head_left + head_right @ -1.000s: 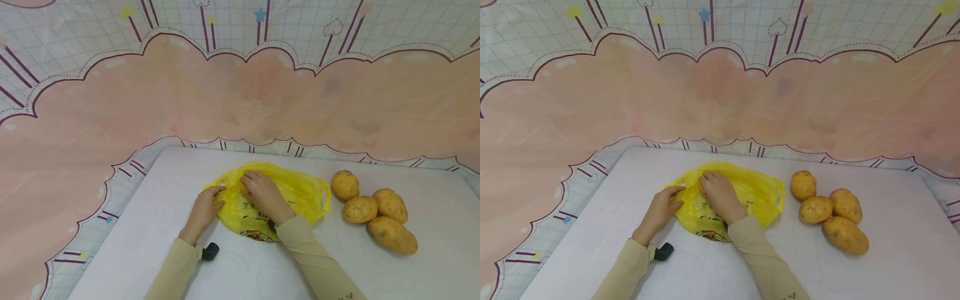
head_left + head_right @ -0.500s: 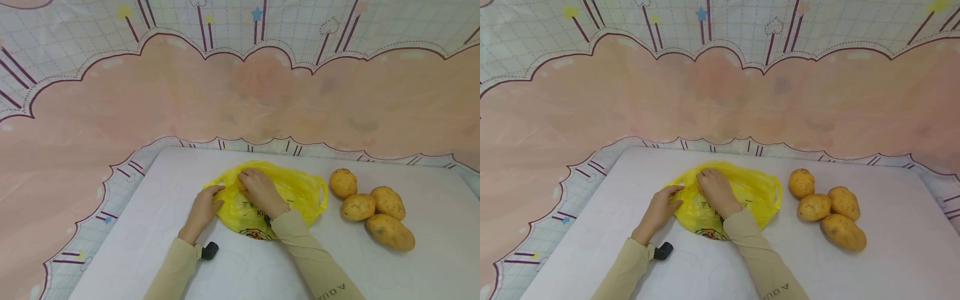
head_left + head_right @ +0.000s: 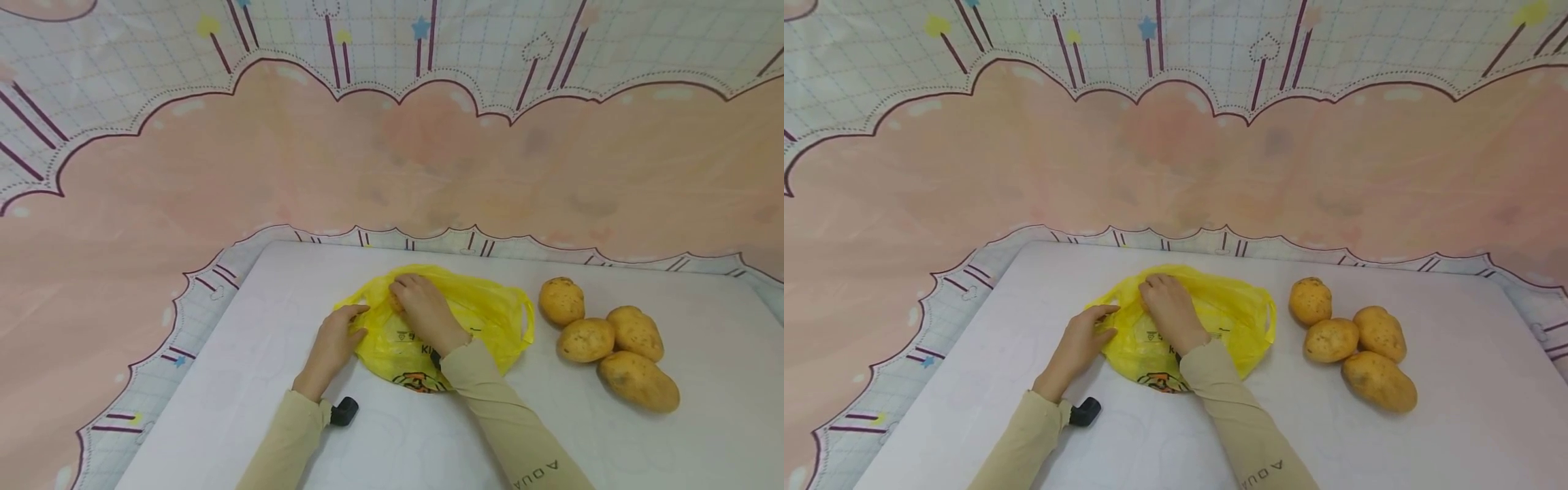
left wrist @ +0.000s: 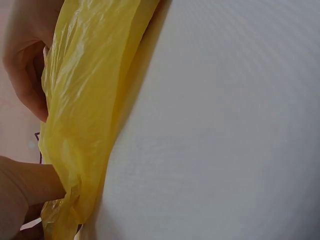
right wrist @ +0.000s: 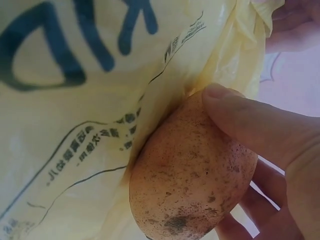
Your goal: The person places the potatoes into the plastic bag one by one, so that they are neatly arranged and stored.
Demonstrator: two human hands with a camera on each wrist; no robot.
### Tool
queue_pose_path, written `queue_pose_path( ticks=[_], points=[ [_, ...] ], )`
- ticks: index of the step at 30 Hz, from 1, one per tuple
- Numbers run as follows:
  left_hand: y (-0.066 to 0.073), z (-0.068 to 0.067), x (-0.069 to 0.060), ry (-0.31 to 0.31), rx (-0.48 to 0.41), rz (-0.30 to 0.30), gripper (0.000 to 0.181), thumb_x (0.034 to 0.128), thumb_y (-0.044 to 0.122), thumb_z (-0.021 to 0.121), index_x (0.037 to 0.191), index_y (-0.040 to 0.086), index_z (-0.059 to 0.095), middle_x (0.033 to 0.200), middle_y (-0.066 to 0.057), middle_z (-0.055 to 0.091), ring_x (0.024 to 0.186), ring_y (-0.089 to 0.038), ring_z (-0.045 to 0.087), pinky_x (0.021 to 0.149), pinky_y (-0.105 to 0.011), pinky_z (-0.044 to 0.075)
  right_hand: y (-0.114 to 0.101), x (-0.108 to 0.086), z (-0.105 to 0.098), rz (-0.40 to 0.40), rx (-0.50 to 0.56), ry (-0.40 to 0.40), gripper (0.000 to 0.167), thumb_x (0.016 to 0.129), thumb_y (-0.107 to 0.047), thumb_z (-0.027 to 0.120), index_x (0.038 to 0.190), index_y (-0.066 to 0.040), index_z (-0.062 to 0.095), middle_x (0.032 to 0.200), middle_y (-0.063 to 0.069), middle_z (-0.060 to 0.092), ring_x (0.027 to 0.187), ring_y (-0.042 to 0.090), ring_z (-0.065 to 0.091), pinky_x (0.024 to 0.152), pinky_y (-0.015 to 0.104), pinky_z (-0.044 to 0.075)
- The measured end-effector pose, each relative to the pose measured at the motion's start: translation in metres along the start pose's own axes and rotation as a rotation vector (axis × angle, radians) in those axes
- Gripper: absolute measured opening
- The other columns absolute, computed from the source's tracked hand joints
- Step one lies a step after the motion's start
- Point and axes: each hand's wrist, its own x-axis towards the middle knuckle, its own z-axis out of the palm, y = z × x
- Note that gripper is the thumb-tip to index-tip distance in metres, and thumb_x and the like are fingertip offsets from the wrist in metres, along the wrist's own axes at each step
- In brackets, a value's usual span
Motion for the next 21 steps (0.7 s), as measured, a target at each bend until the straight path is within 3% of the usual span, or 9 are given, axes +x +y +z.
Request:
queue_pose_path(
  ticks=[21],
  points=[
    [-0.0019,-0.0003,-0.0014,0.004,0.003,0.018,0.041,0.0887,0.000,0.071,0.129,0.003,0.063,0.131,-0.015,0.064,0.121,-0.033,0.060,0.105,-0.048,0.048,-0.0041,0.0010,-0.0092,0.031,0.024,-0.027,0.028,0.094,-0.012,0.069,0.120,-0.002,0.067,0.124,0.011,0.064,0.121,0.028,0.056,0.112,0.038,0.042]
  ],
)
